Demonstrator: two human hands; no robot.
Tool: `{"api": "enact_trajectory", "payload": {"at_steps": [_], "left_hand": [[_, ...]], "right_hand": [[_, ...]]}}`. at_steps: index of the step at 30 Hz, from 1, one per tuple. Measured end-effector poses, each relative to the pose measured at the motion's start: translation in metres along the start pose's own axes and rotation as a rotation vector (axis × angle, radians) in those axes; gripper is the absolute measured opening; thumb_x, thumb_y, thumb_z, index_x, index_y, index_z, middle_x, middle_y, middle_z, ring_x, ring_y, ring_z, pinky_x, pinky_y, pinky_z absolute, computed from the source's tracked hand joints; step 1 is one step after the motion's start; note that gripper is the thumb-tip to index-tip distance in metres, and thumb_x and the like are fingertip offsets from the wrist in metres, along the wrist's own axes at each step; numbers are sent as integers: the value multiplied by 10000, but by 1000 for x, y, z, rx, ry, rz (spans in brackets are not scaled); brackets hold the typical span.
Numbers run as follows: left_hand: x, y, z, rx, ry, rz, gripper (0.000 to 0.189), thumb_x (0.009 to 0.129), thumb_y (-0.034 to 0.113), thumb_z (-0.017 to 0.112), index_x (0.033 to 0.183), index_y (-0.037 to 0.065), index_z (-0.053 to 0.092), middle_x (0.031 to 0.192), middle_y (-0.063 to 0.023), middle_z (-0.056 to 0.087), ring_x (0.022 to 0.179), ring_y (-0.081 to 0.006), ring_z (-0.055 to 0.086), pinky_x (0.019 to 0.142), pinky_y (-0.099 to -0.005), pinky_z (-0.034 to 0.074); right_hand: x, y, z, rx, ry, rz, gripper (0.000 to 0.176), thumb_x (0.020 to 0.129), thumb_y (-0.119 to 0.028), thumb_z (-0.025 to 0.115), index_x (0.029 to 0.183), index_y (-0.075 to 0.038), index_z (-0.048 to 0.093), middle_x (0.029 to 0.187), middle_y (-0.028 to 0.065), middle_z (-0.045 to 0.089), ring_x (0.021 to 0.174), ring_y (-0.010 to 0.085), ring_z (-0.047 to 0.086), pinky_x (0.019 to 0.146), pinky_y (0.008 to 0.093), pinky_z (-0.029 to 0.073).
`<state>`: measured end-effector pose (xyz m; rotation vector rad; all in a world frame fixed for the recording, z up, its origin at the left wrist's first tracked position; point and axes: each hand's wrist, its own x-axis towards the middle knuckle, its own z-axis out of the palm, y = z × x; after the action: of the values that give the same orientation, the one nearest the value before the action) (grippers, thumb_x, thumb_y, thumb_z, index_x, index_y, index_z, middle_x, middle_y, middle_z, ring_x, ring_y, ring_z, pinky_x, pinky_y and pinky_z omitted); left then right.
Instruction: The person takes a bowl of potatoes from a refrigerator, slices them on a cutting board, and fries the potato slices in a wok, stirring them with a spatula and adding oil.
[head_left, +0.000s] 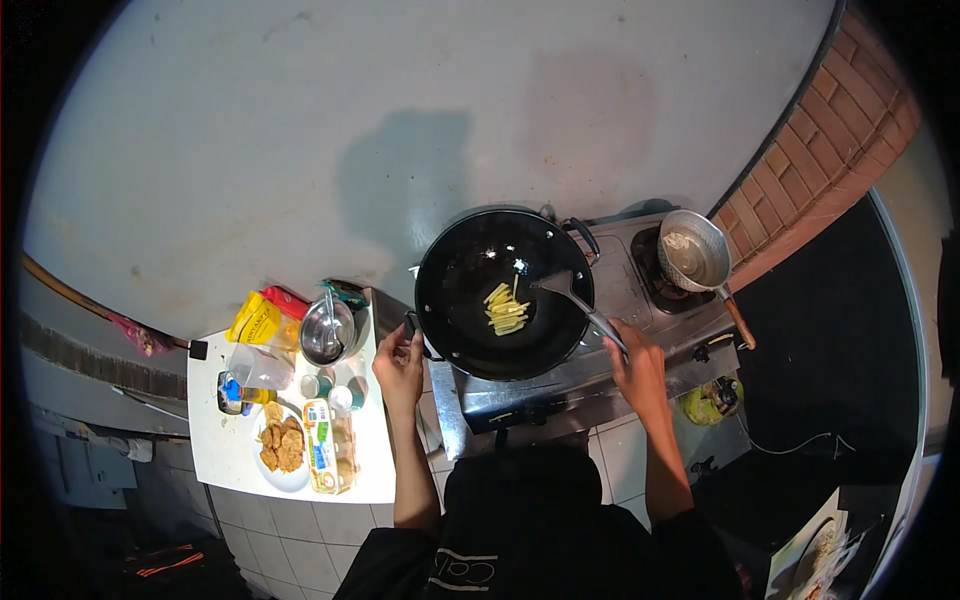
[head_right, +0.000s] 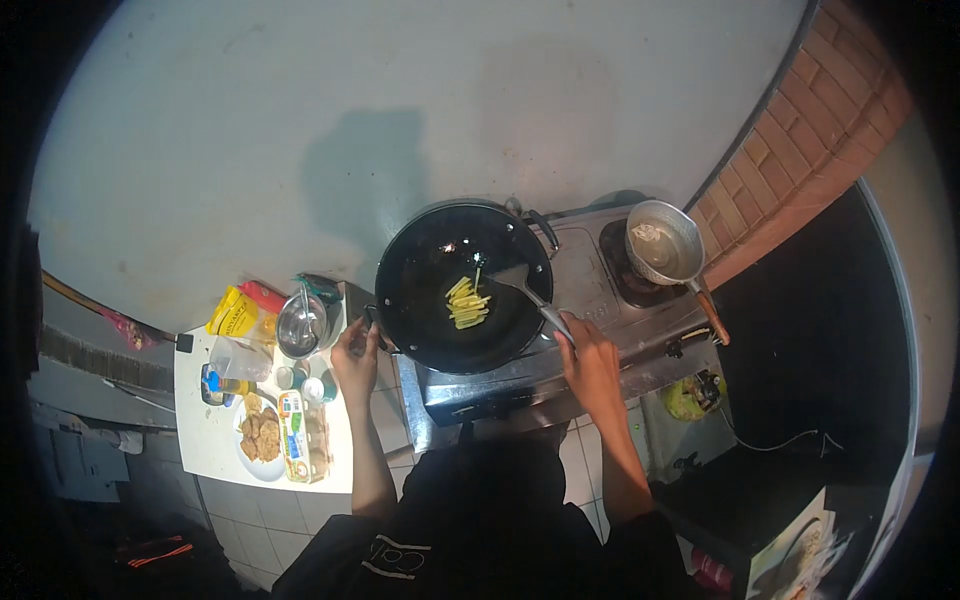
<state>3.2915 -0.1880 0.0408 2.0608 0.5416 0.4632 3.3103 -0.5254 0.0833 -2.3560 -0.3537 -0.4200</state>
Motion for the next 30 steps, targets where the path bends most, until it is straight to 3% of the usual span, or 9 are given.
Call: {"api": "enact_trajectory", "payload": {"at_steps": [3,6,9,13,21,30], "left_hand": [[-2,0,2,47,55,81,389,847,215,706,1126,-48,639,800,-108,656,784,-181,623,779,-322,471],[0,-8,5,41,54,78,392,851,218,700,1130,-50,638,808,-110,656,797,-183,626,793,-326,470],[-1,-8,4,54,46,70,399,856,230,694,1136,-49,635,821,-117,655,803,-187,626,791,-329,471],[-3,-1,1,60,18,48,403,858,235,692,1145,-42,634,833,-122,652,807,-189,623,784,-330,472],[-6,0,-1,66,15,91,391,856,218,694,1158,-22,632,835,-128,645,790,-201,616,764,-326,476],[-5,1,0,39,12,82,403,854,218,696,1165,-30,625,834,-123,652,784,-194,609,771,-317,472]], "right_hand": [[7,2,17,47,87,-1,218,894,-113,595,1062,24,613,879,235,642,790,427,625,663,451,484],[17,0,37,-8,49,176,221,918,-170,570,1013,23,619,810,243,648,739,428,630,635,461,484],[30,-4,51,-111,96,135,213,919,-180,564,975,17,620,795,235,649,717,424,631,623,478,486],[40,-10,61,-161,-24,125,215,921,-201,555,919,6,613,740,230,642,677,426,627,597,498,482],[41,-11,59,-156,40,55,214,920,-186,555,941,17,620,739,236,640,659,420,627,578,489,486],[34,-11,57,-148,-36,59,208,927,-182,545,912,18,599,727,235,637,659,423,626,577,492,487]]}}
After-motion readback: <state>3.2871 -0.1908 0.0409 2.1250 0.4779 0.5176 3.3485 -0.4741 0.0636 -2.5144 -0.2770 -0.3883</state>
